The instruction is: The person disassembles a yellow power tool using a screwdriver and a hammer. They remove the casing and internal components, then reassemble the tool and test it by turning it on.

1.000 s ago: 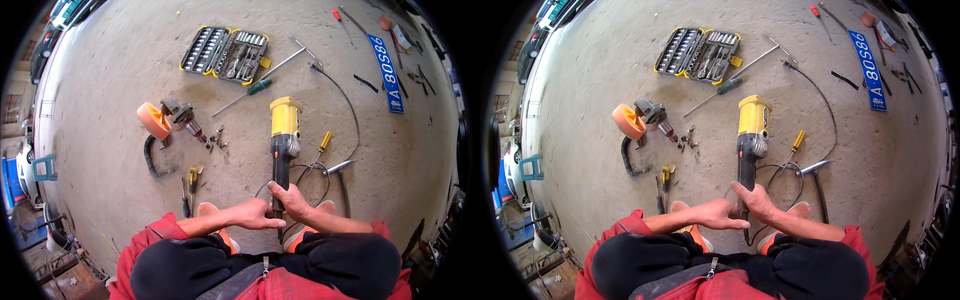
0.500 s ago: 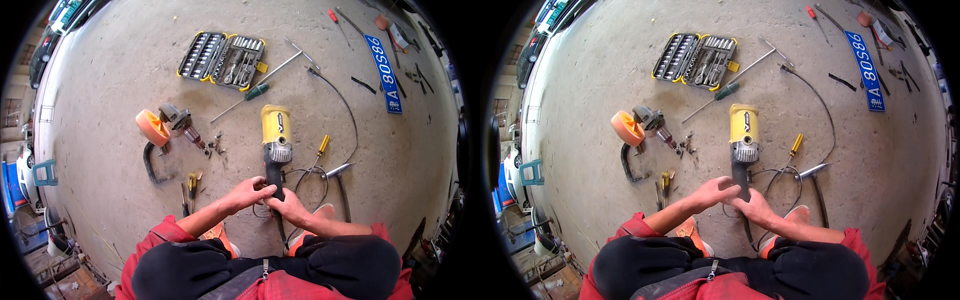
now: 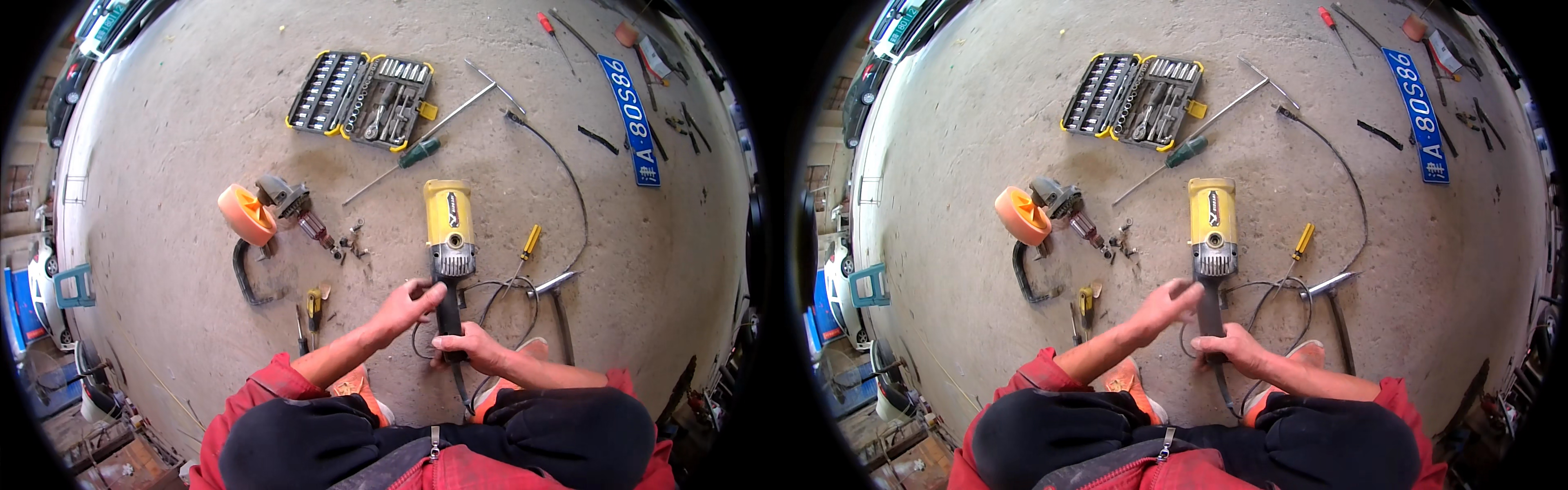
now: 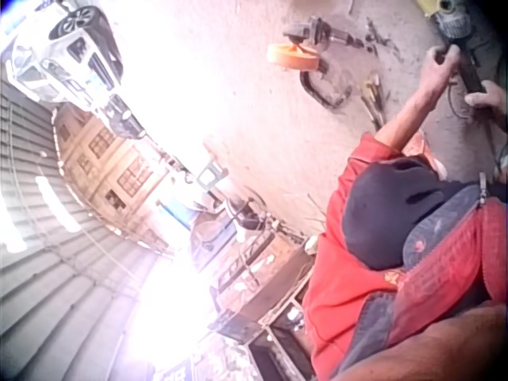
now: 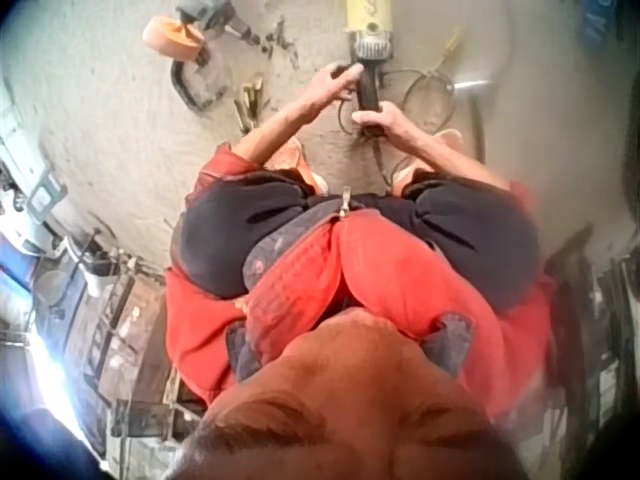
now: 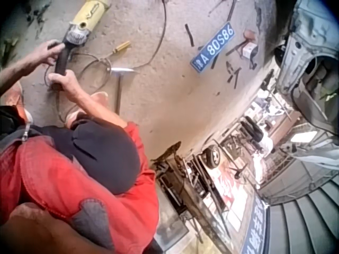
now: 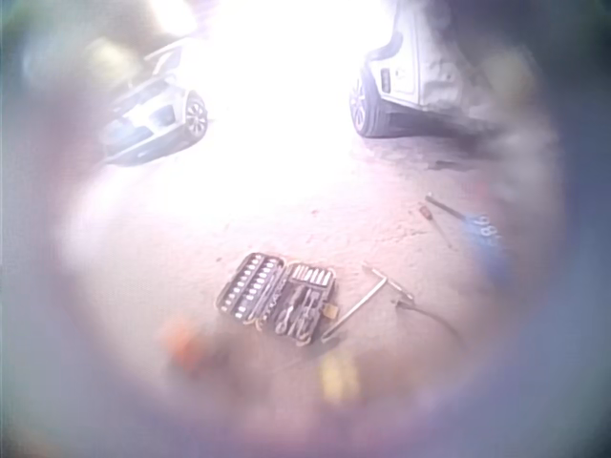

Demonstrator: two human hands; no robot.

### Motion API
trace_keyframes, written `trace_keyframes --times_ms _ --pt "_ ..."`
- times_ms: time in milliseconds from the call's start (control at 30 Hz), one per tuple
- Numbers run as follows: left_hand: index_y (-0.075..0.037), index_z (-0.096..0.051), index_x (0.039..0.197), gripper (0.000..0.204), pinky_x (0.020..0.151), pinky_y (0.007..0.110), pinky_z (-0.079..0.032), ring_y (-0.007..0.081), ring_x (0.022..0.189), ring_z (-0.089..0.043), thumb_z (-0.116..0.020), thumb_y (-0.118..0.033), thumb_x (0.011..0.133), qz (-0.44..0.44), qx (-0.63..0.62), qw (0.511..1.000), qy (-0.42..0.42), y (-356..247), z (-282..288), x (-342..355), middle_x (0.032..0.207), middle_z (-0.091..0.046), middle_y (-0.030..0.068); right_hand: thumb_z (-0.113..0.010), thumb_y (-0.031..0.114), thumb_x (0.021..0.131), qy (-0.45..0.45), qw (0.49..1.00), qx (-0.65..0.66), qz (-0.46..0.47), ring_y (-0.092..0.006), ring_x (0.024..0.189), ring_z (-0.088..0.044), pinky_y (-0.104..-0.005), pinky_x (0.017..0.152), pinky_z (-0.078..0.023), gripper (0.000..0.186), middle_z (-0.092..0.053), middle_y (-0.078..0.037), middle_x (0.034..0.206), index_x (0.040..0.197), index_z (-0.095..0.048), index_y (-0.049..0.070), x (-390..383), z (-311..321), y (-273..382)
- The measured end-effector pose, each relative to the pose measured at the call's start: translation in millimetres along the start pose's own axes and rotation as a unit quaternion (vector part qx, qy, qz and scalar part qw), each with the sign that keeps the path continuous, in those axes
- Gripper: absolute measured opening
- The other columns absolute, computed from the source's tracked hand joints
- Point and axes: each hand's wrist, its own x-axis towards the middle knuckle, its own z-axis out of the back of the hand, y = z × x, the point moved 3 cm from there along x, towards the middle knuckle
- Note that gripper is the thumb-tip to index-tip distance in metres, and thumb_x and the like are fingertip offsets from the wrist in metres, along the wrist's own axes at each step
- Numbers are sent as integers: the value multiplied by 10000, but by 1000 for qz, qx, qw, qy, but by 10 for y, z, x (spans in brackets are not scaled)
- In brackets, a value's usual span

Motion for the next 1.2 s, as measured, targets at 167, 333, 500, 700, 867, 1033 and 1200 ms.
trace_keyframes --times_ms 167,333,500,700,867,1033,1200 --pt "74 -487 1412 937 945 372 -527 230 1165 -618 -637 -696 900 -40 -43 997 -59 -288 223 439 1302 -625 162 -696 249 850 -97 989 -112 10 -168 662 -658 -329 641 -521 236 -660 -62 697 793 -684 21 118 9 166" --pt "6 -538 1378 893 998 379 -494 222 1136 -632 -608 -740 892 0 -175 983 -49 -424 316 539 1273 -644 126 -697 248 792 -188 921 -340 -7 -212 603 -667 -377 580 -526 307 -639 -135 609 720 -631 -43 -35 -63 135" --pt "-66 -588 1324 759 926 368 -536 194 1054 -663 -552 -719 939 -77 -334 931 -122 -449 331 254 1159 -681 76 -687 271 775 -145 866 -479 15 -415 734 -694 -478 705 -555 402 -681 -238 754 1028 -623 -35 24 -140 152" --pt "-82 -610 1185 810 773 357 -572 199 860 -690 -408 -821 922 -173 -390 884 -193 -336 422 -233 979 -679 71 -672 254 781 -145 807 -566 90 -504 779 -665 -564 746 -541 477 -666 -282 763 1172 -558 6 72 -276 51" --pt "-68 -609 1186 802 769 348 -573 196 852 -692 -395 -801 941 -219 -386 874 -196 -269 532 -439 977 -686 73 -684 261 786 -127 779 -601 122 -493 744 -665 -564 723 -544 452 -661 -268 737 1138 -553 10 78 -368 57" --pt "-95 -612 1213 792 810 352 -562 182 908 -680 -454 -812 915 -217 -363 888 -183 -233 585 -430 1020 -678 48 -696 267 779 -124 782 -596 130 -488 757 -667 -571 736 -541 448 -665 -264 748 1127 -561 19 88 -368 93" --pt "-92 -558 1328 786 968 383 -521 200 1092 -644 -548 -758 911 -204 -348 893 -200 -267 538 -491 1180 -653 67 -689 247 758 -133 784 -585 161 -494 756 -670 -536 709 -559 445 -683 -246 772 1146 -581 57 19 -278 195"
